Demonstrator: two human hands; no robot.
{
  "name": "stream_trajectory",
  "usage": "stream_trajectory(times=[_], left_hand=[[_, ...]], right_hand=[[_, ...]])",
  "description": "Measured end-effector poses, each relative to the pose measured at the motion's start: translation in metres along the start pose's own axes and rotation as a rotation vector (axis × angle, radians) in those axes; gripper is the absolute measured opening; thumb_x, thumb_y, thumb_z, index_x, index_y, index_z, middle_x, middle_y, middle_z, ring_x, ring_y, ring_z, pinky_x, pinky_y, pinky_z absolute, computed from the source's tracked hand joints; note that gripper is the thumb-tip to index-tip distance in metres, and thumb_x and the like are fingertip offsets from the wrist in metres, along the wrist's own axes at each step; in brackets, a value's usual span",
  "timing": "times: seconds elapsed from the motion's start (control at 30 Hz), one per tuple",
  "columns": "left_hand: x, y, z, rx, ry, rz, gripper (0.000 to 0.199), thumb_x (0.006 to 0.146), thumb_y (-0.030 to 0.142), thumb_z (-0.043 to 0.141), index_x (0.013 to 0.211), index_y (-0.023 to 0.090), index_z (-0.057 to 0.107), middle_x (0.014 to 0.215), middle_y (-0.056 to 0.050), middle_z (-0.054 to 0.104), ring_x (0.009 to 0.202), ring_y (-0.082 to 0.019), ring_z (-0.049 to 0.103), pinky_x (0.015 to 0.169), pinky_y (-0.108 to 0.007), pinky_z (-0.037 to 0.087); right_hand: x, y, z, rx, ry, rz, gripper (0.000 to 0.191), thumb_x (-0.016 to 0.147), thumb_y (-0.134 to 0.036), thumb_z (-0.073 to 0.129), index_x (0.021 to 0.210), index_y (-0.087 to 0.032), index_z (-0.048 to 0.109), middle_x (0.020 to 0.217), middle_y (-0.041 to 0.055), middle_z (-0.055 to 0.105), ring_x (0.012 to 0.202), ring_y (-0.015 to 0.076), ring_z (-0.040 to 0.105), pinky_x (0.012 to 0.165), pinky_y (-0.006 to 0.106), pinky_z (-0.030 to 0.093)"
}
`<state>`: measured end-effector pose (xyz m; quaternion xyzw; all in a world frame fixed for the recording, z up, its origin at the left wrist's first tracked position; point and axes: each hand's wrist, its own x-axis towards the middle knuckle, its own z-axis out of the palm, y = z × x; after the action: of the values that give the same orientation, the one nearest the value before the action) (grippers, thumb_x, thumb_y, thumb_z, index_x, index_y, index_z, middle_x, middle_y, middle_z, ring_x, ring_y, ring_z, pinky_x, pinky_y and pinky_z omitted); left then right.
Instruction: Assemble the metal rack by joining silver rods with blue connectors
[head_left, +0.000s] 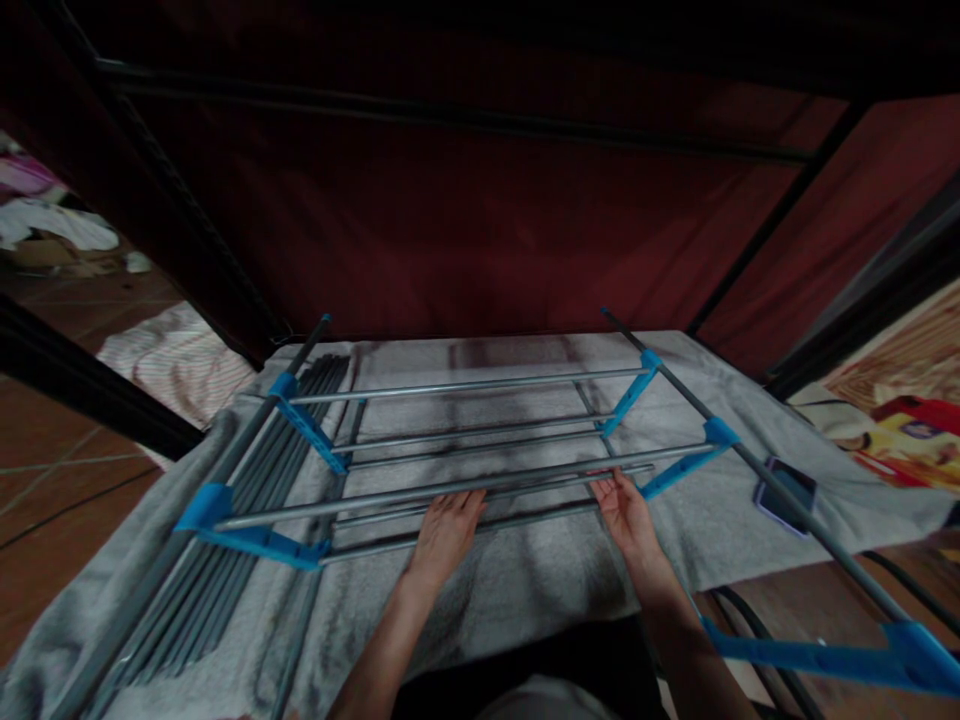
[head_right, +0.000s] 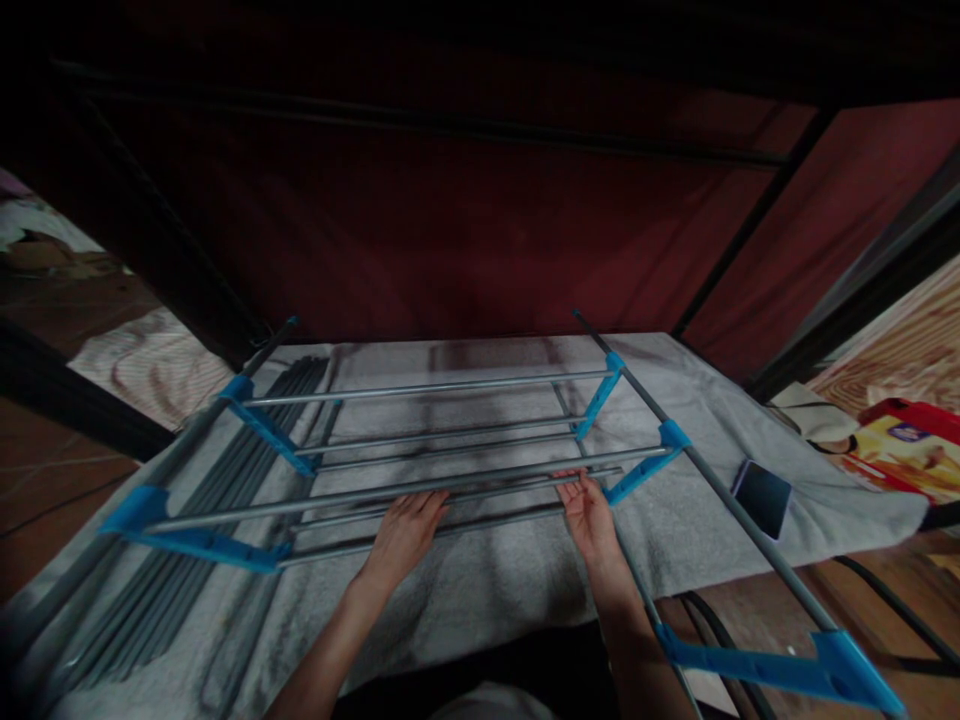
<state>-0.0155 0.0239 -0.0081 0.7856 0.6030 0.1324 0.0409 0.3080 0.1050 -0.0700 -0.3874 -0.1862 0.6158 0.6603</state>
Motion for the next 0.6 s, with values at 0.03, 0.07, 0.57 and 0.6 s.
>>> stream_trajectory(times=[0.03, 0.07, 0.57, 0.6], left_hand=[[-0.0003, -0.001, -0.0005, 0.0, 0.0, -0.006, 0.033, 0.103, 0.024, 0.041, 0.126, 0.02, 0.065, 0.115, -0.011, 0.074, 0.103, -0.026, 0.069, 0.093, -0.043, 0.048], [-0.0006, -0.0021, -0.0008, -0.001, 0.001, -0.012, 0.034, 0.103, 0.024, 0.041, 0.126, 0.02, 0.065, 0.115, -0.011, 0.074, 0.103, -0.026, 0.069, 0.093, -0.043, 0.049], [-0.0001, -0.0059, -0.0097, 0.02, 0.015, -0.021, 0.032, 0.102, 0.03, 0.043, 0.121, 0.023, 0.068, 0.108, -0.009, 0.075, 0.096, -0.025, 0.07, 0.087, -0.04, 0.051], [0.0, -0.0064, -0.0095, 0.022, 0.017, -0.027, 0.032, 0.102, 0.03, 0.043, 0.121, 0.023, 0.068, 0.108, -0.01, 0.075, 0.096, -0.025, 0.07, 0.088, -0.04, 0.051]], right_hand=[[0.0002, 0.0002, -0.0004, 0.007, -0.001, 0.003, 0.015, 0.075, -0.033, 0.078, 0.081, -0.029, 0.066, 0.096, 0.0005, 0.075, 0.101, 0.019, 0.071, 0.101, 0.036, 0.057], [0.0004, 0.0007, -0.0011, 0.007, -0.006, 0.004, 0.014, 0.075, -0.033, 0.078, 0.081, -0.029, 0.066, 0.096, 0.0003, 0.075, 0.102, 0.0186, 0.071, 0.101, 0.036, 0.057], [-0.0057, 0.0032, 0.0031, 0.043, -0.012, -0.008, 0.019, 0.074, -0.027, 0.082, 0.074, -0.027, 0.064, 0.088, -0.0041, 0.074, 0.092, 0.0152, 0.072, 0.097, 0.035, 0.058], [-0.0056, 0.0027, 0.0042, 0.043, -0.018, -0.014, 0.019, 0.074, -0.026, 0.082, 0.074, -0.027, 0.063, 0.087, -0.0043, 0.074, 0.092, 0.0152, 0.072, 0.097, 0.035, 0.058]])
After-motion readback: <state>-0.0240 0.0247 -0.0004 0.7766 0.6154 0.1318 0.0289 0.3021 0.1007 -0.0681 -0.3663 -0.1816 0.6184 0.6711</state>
